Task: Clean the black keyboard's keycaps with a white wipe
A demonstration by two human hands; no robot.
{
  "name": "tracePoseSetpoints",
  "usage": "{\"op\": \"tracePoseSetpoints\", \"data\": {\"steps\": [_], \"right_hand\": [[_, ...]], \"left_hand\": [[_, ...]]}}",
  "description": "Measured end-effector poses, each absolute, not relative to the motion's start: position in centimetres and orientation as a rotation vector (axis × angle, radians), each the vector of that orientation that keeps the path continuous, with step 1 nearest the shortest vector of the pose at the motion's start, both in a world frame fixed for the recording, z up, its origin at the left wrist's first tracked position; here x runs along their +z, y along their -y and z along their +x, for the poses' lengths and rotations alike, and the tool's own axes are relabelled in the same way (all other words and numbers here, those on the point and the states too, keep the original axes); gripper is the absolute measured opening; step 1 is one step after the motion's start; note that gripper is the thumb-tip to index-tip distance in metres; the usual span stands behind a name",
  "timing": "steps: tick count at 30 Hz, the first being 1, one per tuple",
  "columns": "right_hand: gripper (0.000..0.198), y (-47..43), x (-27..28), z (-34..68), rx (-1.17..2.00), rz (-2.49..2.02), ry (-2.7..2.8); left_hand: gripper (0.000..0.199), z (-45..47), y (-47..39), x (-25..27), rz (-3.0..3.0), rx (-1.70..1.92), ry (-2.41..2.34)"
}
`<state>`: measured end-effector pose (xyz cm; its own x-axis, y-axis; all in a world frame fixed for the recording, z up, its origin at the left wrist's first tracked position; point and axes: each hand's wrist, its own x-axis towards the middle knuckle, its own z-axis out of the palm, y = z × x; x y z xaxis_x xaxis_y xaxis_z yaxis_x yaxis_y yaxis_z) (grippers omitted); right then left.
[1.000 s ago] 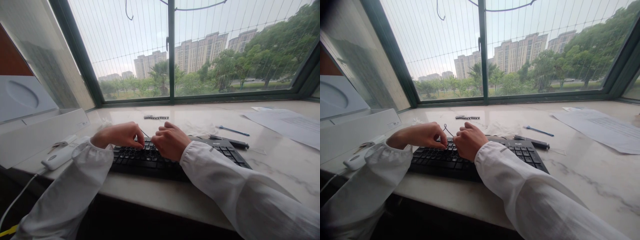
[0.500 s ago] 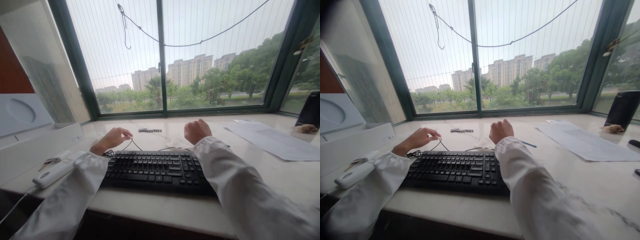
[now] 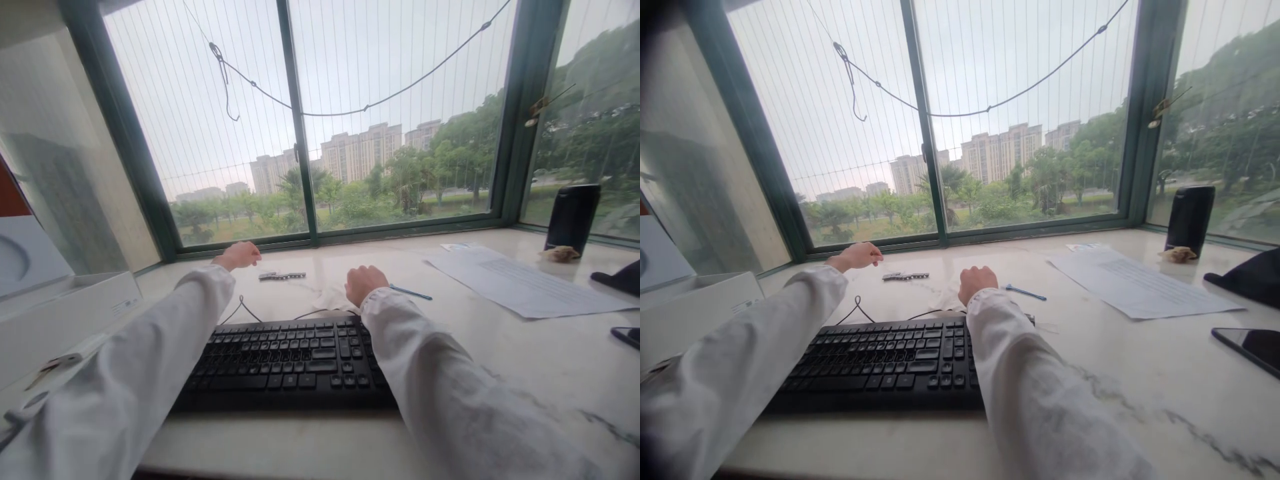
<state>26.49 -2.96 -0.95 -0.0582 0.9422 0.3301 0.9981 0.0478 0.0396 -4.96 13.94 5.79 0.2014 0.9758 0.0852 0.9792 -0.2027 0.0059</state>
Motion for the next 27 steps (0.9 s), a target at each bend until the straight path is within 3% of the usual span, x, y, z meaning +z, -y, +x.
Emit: {"op": "tracePoseSetpoints", "data": {"steps": [10, 27], "right_hand": [[0.024, 3.0, -1.1, 26.4, -0.386, -1.911, 2.142], [0.027, 2.6, -1.4, 25.4, -0.319, -1.900, 2.202]], "left_hand": [[0.032, -3.1, -19.8, -0.1, -2.443, -0.028, 1.927], [0.023, -2.4, -21.7, -0.6, -2.480, -0.064, 1.988]]}}
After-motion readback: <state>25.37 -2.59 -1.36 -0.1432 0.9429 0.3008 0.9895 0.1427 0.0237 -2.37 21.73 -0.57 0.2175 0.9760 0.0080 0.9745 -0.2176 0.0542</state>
